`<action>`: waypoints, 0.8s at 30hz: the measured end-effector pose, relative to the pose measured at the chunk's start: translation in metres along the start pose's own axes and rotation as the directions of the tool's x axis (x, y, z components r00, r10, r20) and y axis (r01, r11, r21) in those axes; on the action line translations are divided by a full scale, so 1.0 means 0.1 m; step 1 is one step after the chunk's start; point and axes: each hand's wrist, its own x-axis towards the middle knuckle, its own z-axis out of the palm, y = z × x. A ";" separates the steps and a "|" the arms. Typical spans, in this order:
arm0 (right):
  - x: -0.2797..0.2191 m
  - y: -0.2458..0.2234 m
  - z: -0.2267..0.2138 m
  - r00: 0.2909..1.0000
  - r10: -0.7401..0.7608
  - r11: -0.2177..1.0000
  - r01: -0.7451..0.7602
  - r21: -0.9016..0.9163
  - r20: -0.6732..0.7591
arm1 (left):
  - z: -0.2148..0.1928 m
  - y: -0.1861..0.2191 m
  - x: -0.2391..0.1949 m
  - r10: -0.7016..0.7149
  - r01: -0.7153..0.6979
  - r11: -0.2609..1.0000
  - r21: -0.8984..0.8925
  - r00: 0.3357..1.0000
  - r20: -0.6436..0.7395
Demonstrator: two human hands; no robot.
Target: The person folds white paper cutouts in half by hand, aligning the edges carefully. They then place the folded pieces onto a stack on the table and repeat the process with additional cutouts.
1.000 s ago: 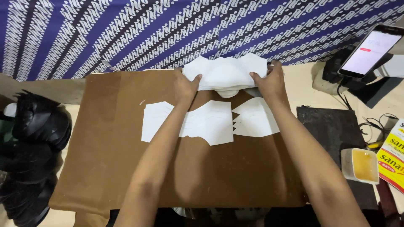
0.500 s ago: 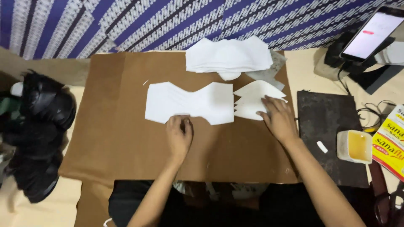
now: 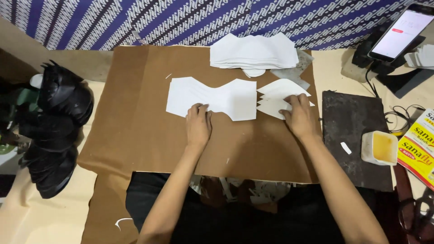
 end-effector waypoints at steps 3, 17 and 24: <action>-0.08 0.14 0.15 0.998 0.064 0.994 -0.063 0.093 -0.011 | 0.04 -0.07 -0.05 -0.147 0.148 0.989 0.000 0.984 -0.102; 0.23 0.04 -0.36 0.915 0.076 0.978 -0.146 0.151 0.396 | 0.56 1.41 0.30 0.374 -0.269 0.812 -0.517 0.921 0.110; 0.05 0.15 -0.28 0.933 0.010 0.972 -0.095 0.217 0.361 | 1.12 1.41 0.50 0.324 -0.182 0.882 -0.434 0.904 0.279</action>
